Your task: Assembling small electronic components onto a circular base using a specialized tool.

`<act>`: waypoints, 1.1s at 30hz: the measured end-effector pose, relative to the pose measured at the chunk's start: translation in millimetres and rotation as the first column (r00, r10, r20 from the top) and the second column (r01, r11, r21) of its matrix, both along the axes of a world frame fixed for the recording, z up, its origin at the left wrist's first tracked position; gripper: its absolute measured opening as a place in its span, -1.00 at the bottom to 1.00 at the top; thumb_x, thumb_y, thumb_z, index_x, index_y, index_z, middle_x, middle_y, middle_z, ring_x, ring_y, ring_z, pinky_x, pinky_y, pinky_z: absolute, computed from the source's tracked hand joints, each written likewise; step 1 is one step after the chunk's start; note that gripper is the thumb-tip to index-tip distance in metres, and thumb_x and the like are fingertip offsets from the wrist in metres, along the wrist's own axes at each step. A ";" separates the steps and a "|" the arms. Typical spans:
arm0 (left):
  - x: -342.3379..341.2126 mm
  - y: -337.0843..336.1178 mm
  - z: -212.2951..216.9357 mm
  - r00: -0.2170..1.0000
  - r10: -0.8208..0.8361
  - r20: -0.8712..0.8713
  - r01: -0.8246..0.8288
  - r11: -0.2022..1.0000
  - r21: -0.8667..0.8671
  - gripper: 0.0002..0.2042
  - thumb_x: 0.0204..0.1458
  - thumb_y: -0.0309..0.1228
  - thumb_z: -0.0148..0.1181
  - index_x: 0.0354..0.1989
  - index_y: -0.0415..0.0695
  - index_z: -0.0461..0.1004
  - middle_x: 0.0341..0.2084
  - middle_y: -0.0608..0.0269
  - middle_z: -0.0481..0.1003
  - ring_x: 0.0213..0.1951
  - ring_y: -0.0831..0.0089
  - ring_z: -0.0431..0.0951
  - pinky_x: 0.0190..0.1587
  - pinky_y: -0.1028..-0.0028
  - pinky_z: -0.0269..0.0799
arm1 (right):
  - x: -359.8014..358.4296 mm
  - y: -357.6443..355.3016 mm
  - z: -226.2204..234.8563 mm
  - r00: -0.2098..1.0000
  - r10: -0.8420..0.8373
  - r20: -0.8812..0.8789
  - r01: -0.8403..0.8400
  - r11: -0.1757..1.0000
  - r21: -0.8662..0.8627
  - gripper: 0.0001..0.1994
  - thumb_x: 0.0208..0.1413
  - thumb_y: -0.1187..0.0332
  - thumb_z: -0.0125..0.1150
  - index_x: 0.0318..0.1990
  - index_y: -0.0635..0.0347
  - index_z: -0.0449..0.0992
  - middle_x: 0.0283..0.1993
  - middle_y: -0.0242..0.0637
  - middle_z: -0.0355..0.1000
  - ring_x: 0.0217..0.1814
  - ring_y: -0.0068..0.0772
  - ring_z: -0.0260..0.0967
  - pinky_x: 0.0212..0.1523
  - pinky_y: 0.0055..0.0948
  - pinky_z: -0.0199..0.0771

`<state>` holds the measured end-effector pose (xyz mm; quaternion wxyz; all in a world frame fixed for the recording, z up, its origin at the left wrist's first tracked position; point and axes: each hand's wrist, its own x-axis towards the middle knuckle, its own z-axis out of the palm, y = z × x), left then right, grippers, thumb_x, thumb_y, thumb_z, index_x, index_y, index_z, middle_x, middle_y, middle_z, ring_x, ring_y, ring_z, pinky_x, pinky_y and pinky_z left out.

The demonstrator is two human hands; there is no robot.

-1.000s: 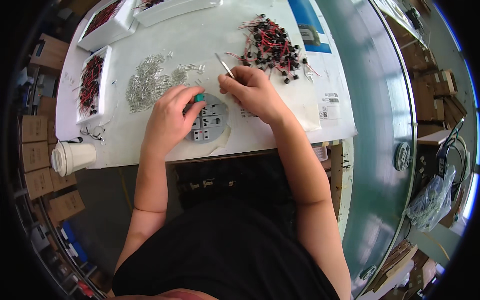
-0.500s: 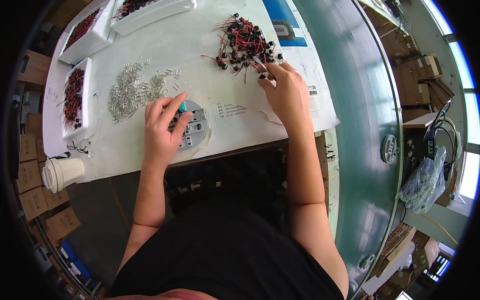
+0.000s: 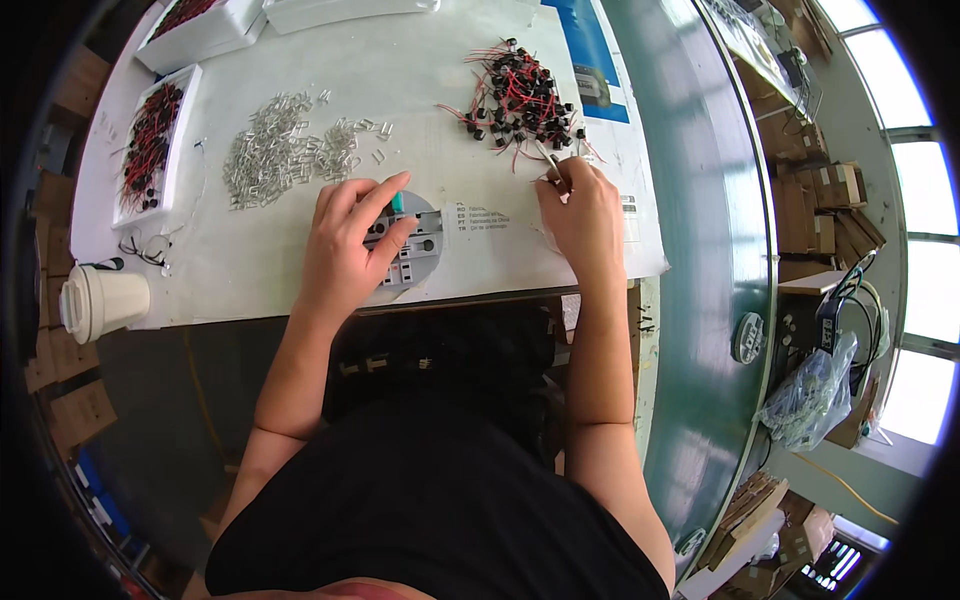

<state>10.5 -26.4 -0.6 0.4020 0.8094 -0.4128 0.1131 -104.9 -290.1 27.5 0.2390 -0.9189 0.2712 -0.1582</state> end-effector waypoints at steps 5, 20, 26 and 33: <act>9.6 4.4 5.2 0.999 -0.033 -0.030 0.031 0.998 -0.049 -0.54 0.13 -0.25 0.49 0.19 -0.14 0.61 -0.12 0.21 0.56 -0.09 0.17 0.52 0.00 0.21 0.50 | -4.8 -7.4 2.7 0.985 -0.019 0.174 0.010 0.998 0.057 -0.88 0.17 0.48 0.41 -0.16 0.28 0.70 -0.26 -0.30 0.63 -0.31 -0.54 0.49 -0.28 -0.48 0.45; 10.0 23.9 61.8 0.919 -0.289 -0.269 0.268 0.957 -0.111 -0.84 0.14 -0.43 0.46 -0.16 -0.21 0.73 -0.36 0.18 0.66 -0.20 0.26 0.61 -0.07 0.34 0.51 | 9.5 88.0 44.9 0.775 0.476 0.416 -0.594 0.773 0.222 -0.72 0.04 0.61 0.53 -0.08 0.24 0.68 -0.15 -0.29 0.60 -0.34 -0.51 0.49 -0.36 -0.48 0.47; 1.9 21.7 57.9 0.867 -0.316 -0.386 0.245 0.944 -0.222 -0.89 0.14 -0.50 0.41 -0.19 -0.24 0.71 -0.40 0.18 0.65 -0.29 0.35 0.59 -0.16 0.40 0.48 | 9.9 91.4 30.1 0.695 0.522 0.495 -0.658 0.739 0.145 -0.74 0.07 0.63 0.50 -0.07 0.26 0.66 -0.14 -0.29 0.60 -0.34 -0.50 0.48 -0.37 -0.49 0.46; 2.4 22.4 48.7 0.678 -0.382 -0.627 0.196 0.917 -0.347 -0.87 0.11 -0.43 0.41 -0.27 -0.24 0.69 -0.44 0.15 0.63 -0.35 0.26 0.60 -0.22 0.39 0.52 | 10.9 96.0 21.5 0.719 0.432 0.545 -0.658 0.675 0.333 -0.76 0.09 0.64 0.46 -0.08 0.27 0.65 -0.10 -0.32 0.59 -0.32 -0.54 0.44 -0.34 -0.54 0.42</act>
